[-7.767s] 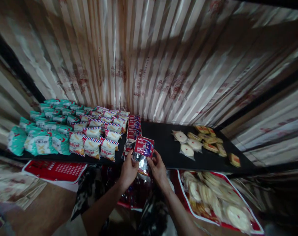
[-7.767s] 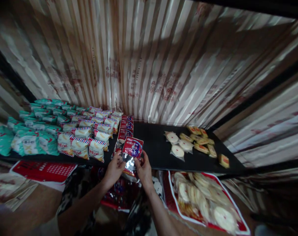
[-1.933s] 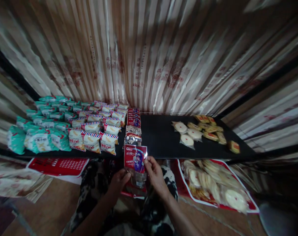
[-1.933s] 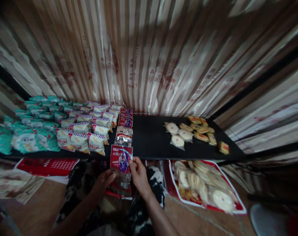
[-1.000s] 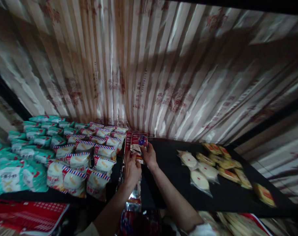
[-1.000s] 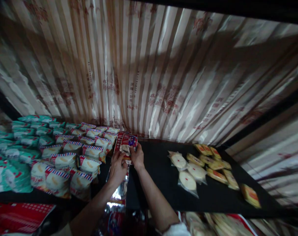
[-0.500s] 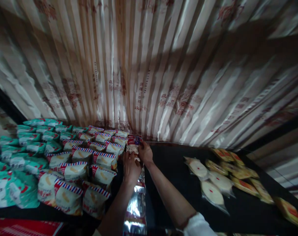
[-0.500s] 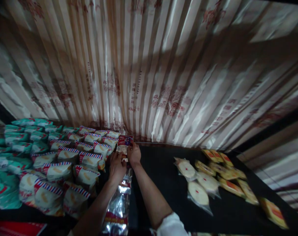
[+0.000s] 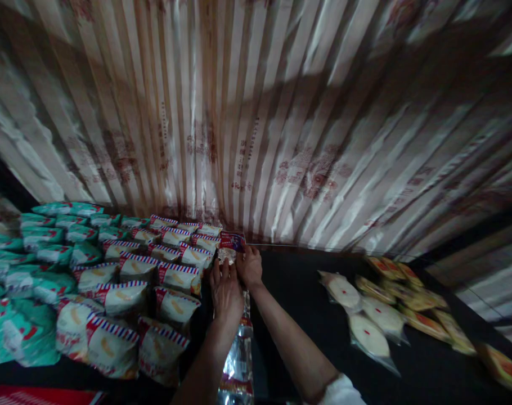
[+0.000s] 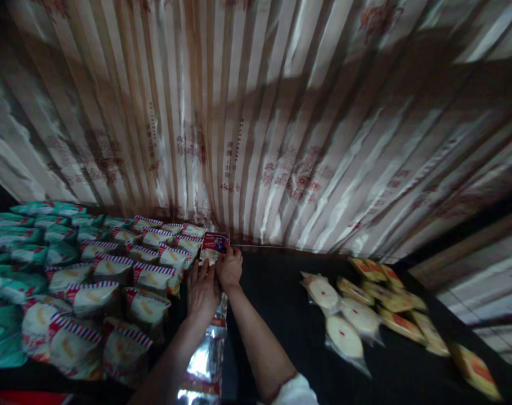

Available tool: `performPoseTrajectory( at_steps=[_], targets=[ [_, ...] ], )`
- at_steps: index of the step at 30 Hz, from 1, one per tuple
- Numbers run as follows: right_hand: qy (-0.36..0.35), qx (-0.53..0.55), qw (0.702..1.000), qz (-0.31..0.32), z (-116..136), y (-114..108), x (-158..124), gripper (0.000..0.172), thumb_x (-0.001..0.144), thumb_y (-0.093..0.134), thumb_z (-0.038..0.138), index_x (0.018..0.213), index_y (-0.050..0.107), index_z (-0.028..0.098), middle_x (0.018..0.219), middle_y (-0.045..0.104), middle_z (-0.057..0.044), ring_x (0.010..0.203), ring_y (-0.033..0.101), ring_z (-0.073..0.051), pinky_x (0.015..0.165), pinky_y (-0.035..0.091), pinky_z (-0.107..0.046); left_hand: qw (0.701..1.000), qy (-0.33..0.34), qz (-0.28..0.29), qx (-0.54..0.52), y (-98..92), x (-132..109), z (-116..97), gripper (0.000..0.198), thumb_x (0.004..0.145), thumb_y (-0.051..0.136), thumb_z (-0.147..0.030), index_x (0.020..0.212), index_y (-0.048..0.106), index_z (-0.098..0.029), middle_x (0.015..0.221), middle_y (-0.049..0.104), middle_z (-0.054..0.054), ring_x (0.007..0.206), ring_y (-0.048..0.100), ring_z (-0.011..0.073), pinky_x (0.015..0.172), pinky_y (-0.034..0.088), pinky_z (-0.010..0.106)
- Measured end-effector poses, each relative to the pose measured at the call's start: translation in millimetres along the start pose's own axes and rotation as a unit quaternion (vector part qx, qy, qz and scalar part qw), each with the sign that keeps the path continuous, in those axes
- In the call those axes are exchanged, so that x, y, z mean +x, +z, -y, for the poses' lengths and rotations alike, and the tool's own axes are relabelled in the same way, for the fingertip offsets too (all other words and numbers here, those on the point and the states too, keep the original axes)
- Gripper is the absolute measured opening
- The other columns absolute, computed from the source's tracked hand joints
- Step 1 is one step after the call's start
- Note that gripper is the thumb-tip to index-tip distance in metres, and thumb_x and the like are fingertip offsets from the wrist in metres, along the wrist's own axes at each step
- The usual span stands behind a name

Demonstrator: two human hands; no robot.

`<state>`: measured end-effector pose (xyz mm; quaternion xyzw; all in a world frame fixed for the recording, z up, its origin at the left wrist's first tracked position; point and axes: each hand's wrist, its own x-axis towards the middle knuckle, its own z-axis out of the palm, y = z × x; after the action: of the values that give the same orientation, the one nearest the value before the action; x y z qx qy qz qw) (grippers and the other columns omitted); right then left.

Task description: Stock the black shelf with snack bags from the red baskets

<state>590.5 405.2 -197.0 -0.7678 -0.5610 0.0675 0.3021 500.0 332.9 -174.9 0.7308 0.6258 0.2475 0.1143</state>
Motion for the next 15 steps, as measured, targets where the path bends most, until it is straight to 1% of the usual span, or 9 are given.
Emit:
performPoseTrajectory(
  at_steps=[3, 6, 8, 10, 13, 15],
  targets=[
    [-0.048, -0.015, 0.999, -0.020, 0, 3, 1, 0.035, 0.083, 0.047, 0.020, 0.114, 0.062, 0.016, 0.118, 0.058, -0.014, 0.110, 0.051, -0.026, 0.095, 0.038, -0.037, 1.000, -0.009, 0.013, 0.009, 0.5, 3, 2, 0.044, 0.082, 0.042, -0.008, 0.123, 0.055, -0.011, 0.135, 0.050, 0.012, 0.133, 0.032, 0.0299, 0.108, 0.029, 0.046],
    [-0.113, -0.014, 0.993, -0.026, -1, 7, 7, 0.032, 0.084, 0.048, 0.021, 0.110, 0.066, 0.017, 0.123, 0.058, -0.012, 0.117, 0.047, -0.025, 0.099, 0.034, -0.039, 1.000, -0.019, 0.015, 0.017, 2.6, 7, 3, 0.045, 0.083, 0.039, -0.007, 0.125, 0.054, -0.011, 0.135, 0.050, 0.012, 0.133, 0.034, 0.0285, 0.108, 0.031, 0.044],
    [-0.139, -0.008, 0.990, -0.035, -1, 11, 12, 0.030, 0.084, 0.050, 0.025, 0.107, 0.067, 0.019, 0.126, 0.058, -0.011, 0.121, 0.044, -0.025, 0.100, 0.034, -0.040, 0.999, -0.022, 0.016, 0.017, 4.5, 9, 4, 0.045, 0.083, 0.038, -0.005, 0.125, 0.054, -0.011, 0.136, 0.049, 0.013, 0.132, 0.035, 0.0274, 0.108, 0.031, 0.043],
    [-0.162, 0.000, 0.986, -0.033, -2, 15, 17, 0.029, 0.085, 0.051, 0.028, 0.107, 0.068, 0.020, 0.123, 0.060, -0.009, 0.122, 0.044, -0.024, 0.102, 0.033, -0.039, 1.000, -0.022, 0.016, 0.013, 7.0, 11, 5, 0.046, 0.083, 0.038, -0.005, 0.126, 0.052, -0.010, 0.137, 0.048, 0.013, 0.132, 0.036, 0.0263, 0.108, 0.030, 0.042],
    [-0.170, 0.003, 0.985, -0.011, -4, 21, 22, 0.029, 0.085, 0.051, 0.028, 0.107, 0.068, 0.020, 0.117, 0.064, -0.008, 0.120, 0.048, -0.022, 0.104, 0.033, -0.038, 1.000, -0.025, 0.011, 0.005, 12.2, 13, 7, 0.047, 0.081, 0.038, -0.003, 0.127, 0.051, -0.008, 0.136, 0.048, 0.015, 0.131, 0.037, 0.0254, 0.109, 0.030, 0.041],
    [-0.160, 0.004, 0.987, -0.003, -6, 24, 23, 0.029, 0.085, 0.050, 0.026, 0.107, 0.068, 0.020, 0.118, 0.064, -0.009, 0.119, 0.049, -0.022, 0.104, 0.034, -0.038, 1.000, -0.025, -0.001, 0.003, 16.2, 13, 8, 0.048, 0.081, 0.037, -0.002, 0.126, 0.051, -0.007, 0.135, 0.049, 0.017, 0.131, 0.038, 0.0250, 0.108, 0.031, 0.041]
  ],
)
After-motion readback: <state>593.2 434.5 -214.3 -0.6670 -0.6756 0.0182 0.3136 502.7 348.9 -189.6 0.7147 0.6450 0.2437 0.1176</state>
